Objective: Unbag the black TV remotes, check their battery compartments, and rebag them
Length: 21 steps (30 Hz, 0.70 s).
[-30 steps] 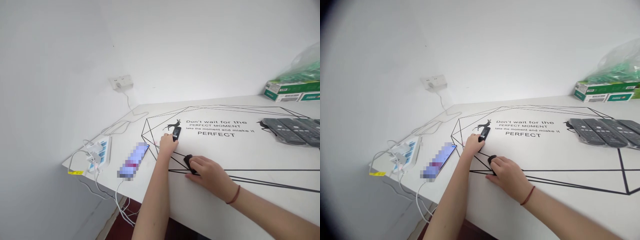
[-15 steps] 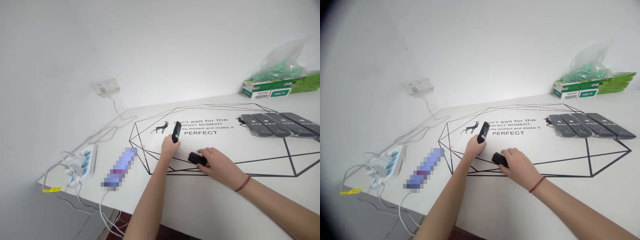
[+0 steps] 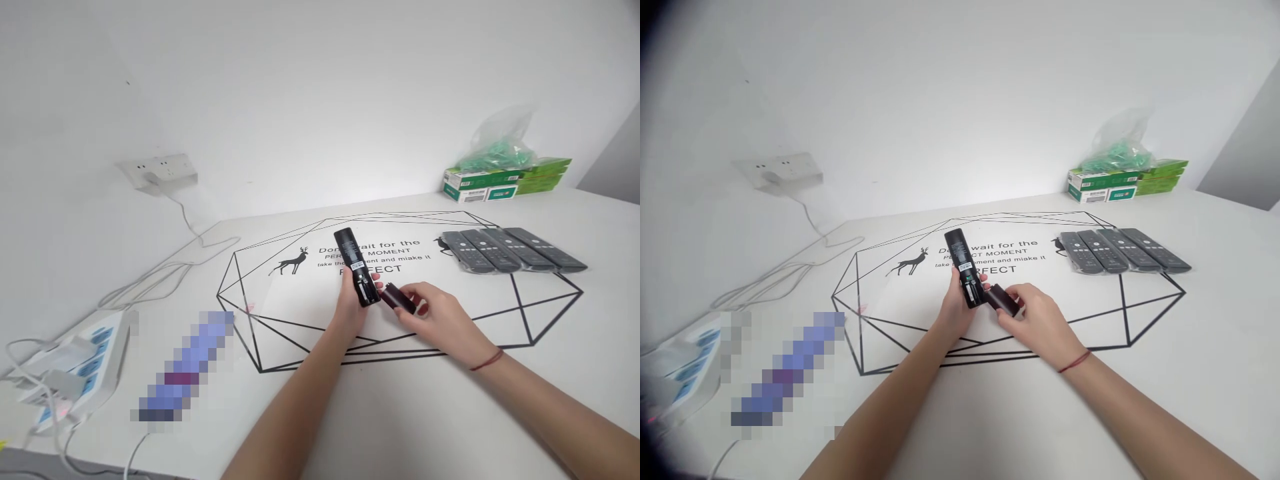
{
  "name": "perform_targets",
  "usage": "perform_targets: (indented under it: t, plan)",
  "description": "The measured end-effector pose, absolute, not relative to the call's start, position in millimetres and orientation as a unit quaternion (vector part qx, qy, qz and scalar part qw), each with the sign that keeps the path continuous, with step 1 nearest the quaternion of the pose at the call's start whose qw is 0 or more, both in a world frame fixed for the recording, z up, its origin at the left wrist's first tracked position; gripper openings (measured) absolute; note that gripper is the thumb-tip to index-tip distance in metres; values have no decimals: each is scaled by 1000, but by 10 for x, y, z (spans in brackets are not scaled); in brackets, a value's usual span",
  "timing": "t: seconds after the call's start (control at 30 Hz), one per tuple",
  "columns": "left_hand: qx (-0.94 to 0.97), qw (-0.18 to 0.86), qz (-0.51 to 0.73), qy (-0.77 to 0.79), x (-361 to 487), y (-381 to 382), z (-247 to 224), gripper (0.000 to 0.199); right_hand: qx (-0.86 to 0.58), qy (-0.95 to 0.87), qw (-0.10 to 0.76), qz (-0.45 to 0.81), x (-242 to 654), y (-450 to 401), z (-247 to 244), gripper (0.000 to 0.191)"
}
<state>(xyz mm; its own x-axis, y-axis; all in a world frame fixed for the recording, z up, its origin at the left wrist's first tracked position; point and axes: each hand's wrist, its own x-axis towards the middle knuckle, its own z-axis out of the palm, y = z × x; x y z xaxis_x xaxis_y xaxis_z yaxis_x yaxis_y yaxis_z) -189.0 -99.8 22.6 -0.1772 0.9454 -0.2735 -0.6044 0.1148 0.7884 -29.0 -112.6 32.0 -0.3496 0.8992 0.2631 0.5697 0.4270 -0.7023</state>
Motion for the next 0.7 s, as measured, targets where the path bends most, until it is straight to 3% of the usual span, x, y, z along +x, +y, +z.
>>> perform_targets:
  t: [0.17, 0.43, 0.7]
  plan:
    - [188, 687, 592, 377, -1827, -1182, 269, 62, -401, -800, 385, 225, -381, -1195, 245, 35]
    - [177, 714, 575, 357, -1684, -1340, 340, 60, -389, -808, 404, 183, -426, -1236, 181, 34]
    - [172, 697, 551, 425, -1750, -1326, 327, 61, -333, -879, 298, 164, -367, -1208, 202, 47]
